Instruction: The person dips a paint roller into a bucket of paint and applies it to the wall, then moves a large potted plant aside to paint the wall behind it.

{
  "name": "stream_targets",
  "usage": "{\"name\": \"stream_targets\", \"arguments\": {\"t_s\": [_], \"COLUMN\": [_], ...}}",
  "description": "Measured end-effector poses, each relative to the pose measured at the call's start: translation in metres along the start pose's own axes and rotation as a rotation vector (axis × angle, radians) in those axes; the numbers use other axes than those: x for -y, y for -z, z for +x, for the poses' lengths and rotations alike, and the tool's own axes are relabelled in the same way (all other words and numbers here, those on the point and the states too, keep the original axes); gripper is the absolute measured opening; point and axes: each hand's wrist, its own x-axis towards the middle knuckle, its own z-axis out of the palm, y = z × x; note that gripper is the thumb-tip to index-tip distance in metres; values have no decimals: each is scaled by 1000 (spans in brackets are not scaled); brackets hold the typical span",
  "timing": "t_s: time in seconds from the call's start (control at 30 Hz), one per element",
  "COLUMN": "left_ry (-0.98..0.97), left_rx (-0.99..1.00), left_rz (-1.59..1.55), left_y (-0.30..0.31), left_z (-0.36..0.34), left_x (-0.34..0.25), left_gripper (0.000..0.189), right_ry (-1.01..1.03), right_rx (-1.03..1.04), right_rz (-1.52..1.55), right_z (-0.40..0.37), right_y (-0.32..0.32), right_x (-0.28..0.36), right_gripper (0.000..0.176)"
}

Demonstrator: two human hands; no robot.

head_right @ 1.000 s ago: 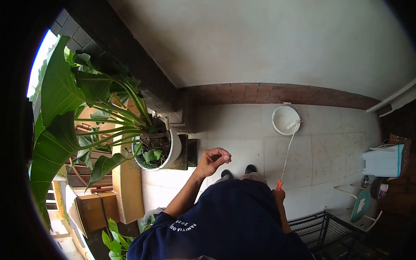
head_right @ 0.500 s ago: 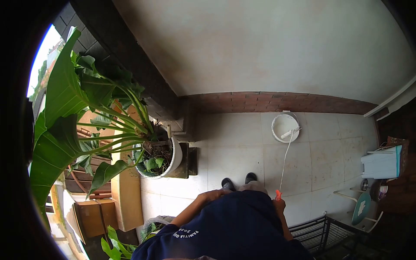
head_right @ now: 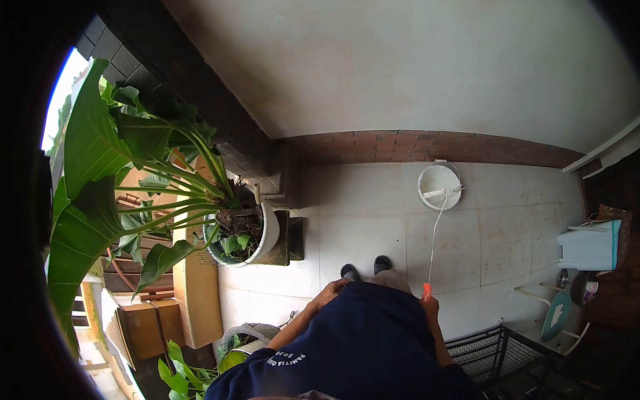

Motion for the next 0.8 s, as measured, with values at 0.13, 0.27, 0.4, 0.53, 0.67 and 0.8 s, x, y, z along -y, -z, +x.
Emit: {"name": "stream_targets", "arguments": {"t_s": [0.13, 0.27, 0.4, 0.53, 0.67, 0.8], "left_ry": [103, 31, -125, 38, 157, 83], "left_rx": [146, 170, 80, 49, -72, -133], "left_rz": [-39, 450, 979, 1235, 740, 744], "left_y": [-31, -24, -28, -3, -25, -11], "left_z": [-16, 6, 6, 23, 0, -22], "left_x": [-62, -28, -2, 83, -32, -46], "left_gripper": [48, 48, 41, 39, 40, 35], "right_ry": [11, 145, 298, 87, 224, 329], "right_rx": [45, 86, 99, 280, 189, 112], "right_rz": [-11, -8, 72, 223, 118, -36], "right_z": [12, 15, 21, 13, -1, -38], "right_y": [10, 31, 35, 55, 54, 40], "right_x": [2, 15, 30, 75, 100, 106], "right_gripper": [42, 39, 36, 37, 48, 56]}}
